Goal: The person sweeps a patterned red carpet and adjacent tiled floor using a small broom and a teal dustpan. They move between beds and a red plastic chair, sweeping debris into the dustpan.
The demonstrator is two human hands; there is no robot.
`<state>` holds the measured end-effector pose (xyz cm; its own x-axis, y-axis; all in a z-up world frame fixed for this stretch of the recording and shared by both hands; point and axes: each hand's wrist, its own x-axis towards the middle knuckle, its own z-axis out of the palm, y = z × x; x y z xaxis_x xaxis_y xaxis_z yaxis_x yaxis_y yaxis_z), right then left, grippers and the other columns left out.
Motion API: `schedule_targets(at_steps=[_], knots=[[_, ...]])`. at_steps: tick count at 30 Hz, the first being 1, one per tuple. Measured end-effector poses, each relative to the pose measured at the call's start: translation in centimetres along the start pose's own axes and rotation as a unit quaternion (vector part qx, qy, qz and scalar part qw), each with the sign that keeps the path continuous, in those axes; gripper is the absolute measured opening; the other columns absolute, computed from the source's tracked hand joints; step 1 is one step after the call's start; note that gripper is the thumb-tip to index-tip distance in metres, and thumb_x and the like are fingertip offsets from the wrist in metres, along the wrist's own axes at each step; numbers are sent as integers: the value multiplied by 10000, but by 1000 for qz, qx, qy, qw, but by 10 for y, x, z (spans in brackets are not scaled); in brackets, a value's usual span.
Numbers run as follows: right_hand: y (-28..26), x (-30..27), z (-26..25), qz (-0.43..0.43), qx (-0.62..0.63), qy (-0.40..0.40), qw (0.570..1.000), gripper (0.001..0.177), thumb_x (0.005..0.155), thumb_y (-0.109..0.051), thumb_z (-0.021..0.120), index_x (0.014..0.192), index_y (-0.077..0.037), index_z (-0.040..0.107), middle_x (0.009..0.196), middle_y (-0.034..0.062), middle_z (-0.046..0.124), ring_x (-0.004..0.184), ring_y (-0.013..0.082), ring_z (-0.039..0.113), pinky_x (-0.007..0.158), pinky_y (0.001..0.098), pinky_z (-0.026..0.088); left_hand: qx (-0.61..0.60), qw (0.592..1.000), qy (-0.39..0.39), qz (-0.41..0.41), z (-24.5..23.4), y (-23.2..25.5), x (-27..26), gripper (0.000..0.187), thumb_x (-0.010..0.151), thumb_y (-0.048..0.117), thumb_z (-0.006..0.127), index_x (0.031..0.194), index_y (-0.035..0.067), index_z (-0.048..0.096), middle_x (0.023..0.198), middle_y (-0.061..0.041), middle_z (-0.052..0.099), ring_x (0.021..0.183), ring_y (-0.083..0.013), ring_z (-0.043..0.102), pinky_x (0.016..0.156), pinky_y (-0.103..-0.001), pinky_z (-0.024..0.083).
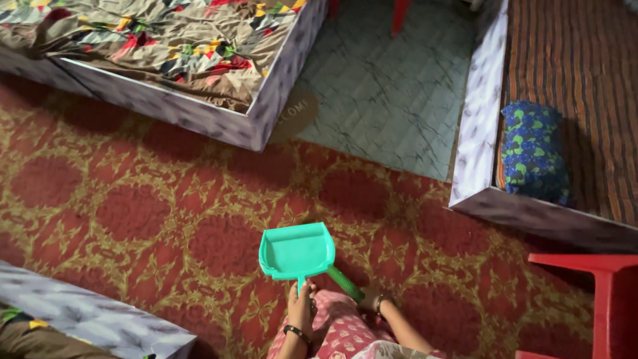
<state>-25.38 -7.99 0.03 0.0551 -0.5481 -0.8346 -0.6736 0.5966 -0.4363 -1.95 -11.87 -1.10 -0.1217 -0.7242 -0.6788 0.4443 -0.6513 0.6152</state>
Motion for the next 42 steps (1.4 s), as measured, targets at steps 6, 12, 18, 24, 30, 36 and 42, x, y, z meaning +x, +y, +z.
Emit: schedule_targets(at_steps=[6, 12, 18, 24, 30, 36, 42], knots=[[36, -4, -17, -38, 229, 83, 969, 383, 789, -130, 748, 1163, -109, 669, 849, 68, 737, 751, 217, 699, 663, 378, 570, 15, 998, 18, -51, 1, 18, 15, 294, 982, 256, 589, 1260, 168, 558, 960, -28, 707, 516, -57, 437, 412, -215, 334], [62, -9, -64, -33, 289, 270, 918, 461, 704, -74, 785, 1120, -18, 596, 808, 130, 701, 695, 246, 669, 643, 403, 568, 22, 998, 20, -60, -4, 31, 27, 338, 994, 259, 595, 1316, 169, 548, 959, -39, 694, 529, -53, 456, 425, -211, 361], [47, -5, -102, 130, 432, 320, 833, 412, 672, -31, 766, 1011, 55, 550, 680, 253, 692, 496, 334, 688, 477, 467, 588, 6, 999, 22, -42, -26, 45, 39, 344, 986, 269, 580, 1309, 161, 533, 949, -44, 709, 506, -62, 442, 408, -222, 366], [14, 24, -88, 222, 180, 175, 942, 363, 702, -300, 776, 915, -10, 820, 876, 175, 820, 684, 259, 749, 657, 392, 592, -6, 999, 12, -41, -29, 55, 42, 332, 1008, 269, 593, 1311, 143, 548, 937, -37, 653, 541, -47, 476, 420, -200, 363], [-46, 61, -30, 0, -67, 112, 991, 371, 723, -378, 813, 1005, -139, 795, 931, 167, 784, 784, 356, 702, 729, 510, 573, 1, 999, -16, -30, -1, 69, 45, 322, 988, 270, 578, 1285, 154, 538, 977, -42, 697, 526, -57, 461, 410, -212, 364], [-22, 57, -29, -271, -153, 229, 922, 420, 733, -378, 872, 1095, -208, 746, 955, 166, 741, 830, 402, 660, 757, 581, 565, 32, 998, -36, -44, 26, 67, 50, 347, 994, 269, 576, 1314, 139, 547, 976, -25, 681, 528, -49, 459, 421, -213, 376], [24, 31, -76, -93, 292, 122, 944, 390, 768, -188, 777, 1113, -52, 656, 876, 121, 704, 723, 201, 675, 657, 363, 572, 21, 997, -54, -59, 52, 48, 64, 323, 1001, 260, 576, 1304, 151, 546, 923, -9, 659, 535, -54, 458, 428, -211, 378]])
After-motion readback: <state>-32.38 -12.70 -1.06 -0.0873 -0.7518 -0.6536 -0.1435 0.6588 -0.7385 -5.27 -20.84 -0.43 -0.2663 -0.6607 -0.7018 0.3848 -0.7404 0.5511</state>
